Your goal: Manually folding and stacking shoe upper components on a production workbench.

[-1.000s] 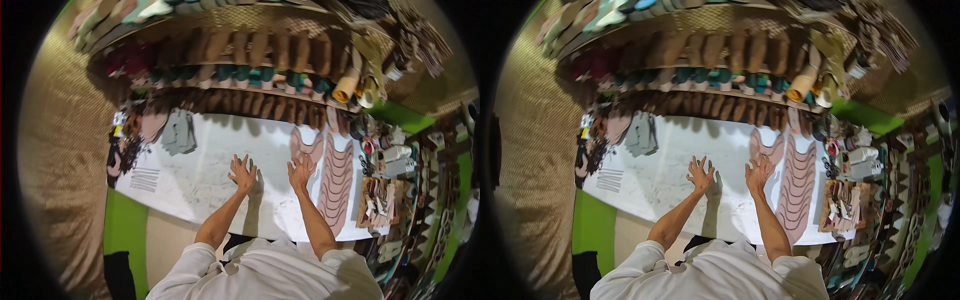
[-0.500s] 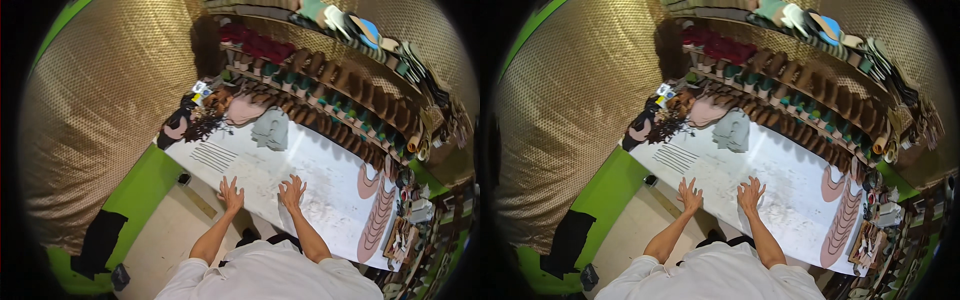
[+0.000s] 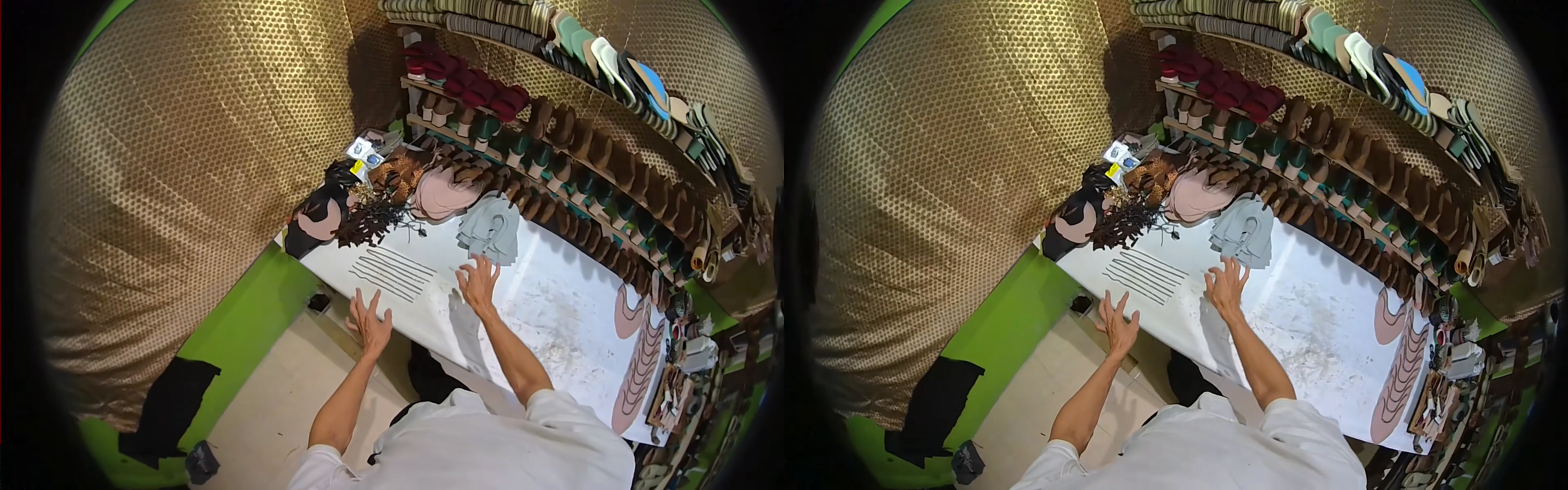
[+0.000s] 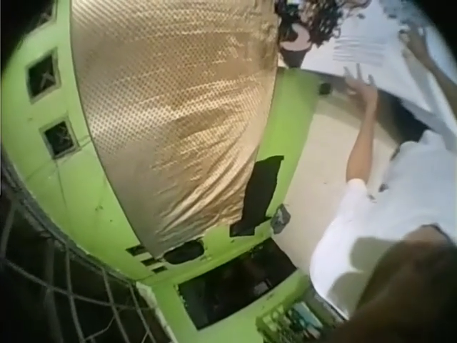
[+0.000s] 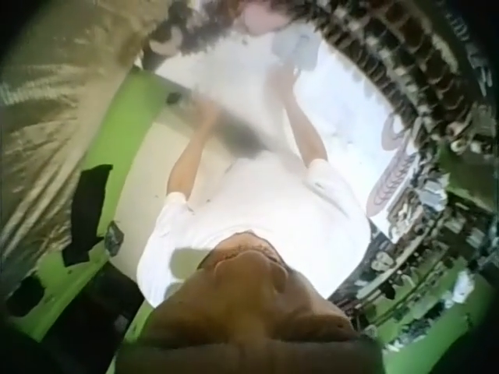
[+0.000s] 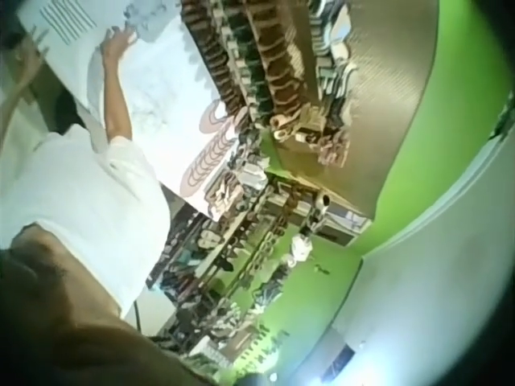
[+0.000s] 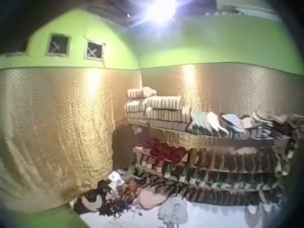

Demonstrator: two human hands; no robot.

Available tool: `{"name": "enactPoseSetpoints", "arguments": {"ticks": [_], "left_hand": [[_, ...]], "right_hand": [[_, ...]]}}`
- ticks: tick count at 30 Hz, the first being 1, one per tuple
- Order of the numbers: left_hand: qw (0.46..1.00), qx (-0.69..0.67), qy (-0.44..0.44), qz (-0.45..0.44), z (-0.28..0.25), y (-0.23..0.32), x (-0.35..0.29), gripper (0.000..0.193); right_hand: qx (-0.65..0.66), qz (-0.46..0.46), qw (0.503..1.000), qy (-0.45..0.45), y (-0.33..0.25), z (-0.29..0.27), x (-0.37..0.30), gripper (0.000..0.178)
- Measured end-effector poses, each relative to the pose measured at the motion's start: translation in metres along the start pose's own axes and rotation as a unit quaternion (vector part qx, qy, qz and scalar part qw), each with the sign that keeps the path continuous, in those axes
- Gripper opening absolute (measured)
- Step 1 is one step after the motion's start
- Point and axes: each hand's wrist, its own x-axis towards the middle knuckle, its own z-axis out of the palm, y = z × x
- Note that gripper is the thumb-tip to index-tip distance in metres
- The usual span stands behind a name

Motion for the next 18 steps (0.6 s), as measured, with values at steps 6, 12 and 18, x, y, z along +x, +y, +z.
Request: {"name": "enactPoseSetpoints", "arguments": {"ticks": [6,12,18], "left_hand": [[0.987,0.052,-0.033,0.149,-0.002,0.014,0.074,0.059],[0.979,0.058,-0.082,0.179,0.001,0.015,0.145,0.052],[0.970,0.054,-0.131,0.198,0.021,0.025,0.215,0.047]], "right_hand": [[-0.045,0.001,0.999,0.020,0.015,0.043,0.095,0.018],[-0.061,0.021,0.998,-0.009,0.023,0.097,0.186,0.019],[-0.094,0.015,0.992,-0.087,0.030,0.124,0.233,0.022]]}}
